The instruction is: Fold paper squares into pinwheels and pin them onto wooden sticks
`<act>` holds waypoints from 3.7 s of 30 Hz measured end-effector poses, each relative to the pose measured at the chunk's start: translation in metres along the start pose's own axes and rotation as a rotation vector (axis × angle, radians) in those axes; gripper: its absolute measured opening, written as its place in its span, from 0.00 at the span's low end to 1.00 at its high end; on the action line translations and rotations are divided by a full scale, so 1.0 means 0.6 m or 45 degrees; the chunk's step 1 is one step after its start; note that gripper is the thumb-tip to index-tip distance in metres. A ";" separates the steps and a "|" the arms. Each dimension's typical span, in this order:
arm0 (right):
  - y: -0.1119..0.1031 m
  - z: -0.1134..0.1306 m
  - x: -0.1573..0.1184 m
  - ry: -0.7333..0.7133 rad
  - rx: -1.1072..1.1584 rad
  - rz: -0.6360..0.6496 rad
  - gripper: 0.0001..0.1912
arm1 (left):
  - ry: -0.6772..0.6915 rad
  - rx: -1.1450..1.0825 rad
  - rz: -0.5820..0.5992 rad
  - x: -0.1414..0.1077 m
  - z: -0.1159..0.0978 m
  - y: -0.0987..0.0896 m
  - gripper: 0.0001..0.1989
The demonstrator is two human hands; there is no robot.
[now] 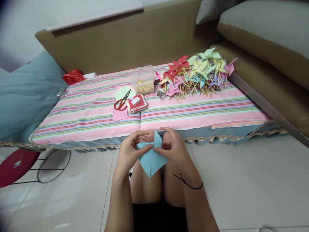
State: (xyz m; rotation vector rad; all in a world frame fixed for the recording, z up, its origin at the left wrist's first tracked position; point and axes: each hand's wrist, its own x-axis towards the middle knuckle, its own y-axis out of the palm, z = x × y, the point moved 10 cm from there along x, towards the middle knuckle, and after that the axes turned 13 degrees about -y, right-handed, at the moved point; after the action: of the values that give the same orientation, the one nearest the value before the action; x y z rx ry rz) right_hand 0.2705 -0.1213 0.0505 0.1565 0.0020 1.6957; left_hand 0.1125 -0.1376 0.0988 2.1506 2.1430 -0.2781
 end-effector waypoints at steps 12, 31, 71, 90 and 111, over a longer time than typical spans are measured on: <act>-0.007 -0.001 -0.002 0.119 0.251 -0.213 0.40 | -0.118 -0.246 -0.353 -0.001 0.020 -0.053 0.31; 0.015 0.014 -0.001 0.031 0.333 -0.211 0.38 | -0.263 -0.426 -0.268 0.009 0.045 -0.004 0.35; 0.000 0.009 -0.002 0.049 0.241 -0.242 0.37 | -0.295 -0.366 -0.086 0.009 0.048 0.010 0.34; 0.010 0.013 -0.001 0.014 0.278 -0.233 0.41 | -0.184 -0.357 -0.290 0.007 0.039 -0.008 0.33; -0.023 -0.023 -0.001 0.112 0.315 -0.433 0.44 | -0.134 -0.499 -0.343 0.012 0.038 -0.032 0.28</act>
State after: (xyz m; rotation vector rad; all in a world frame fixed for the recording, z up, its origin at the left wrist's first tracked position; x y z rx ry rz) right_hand 0.2826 -0.1192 0.0357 0.2515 0.2900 1.3570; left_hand 0.0921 -0.1346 0.0761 1.6059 2.2033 0.0135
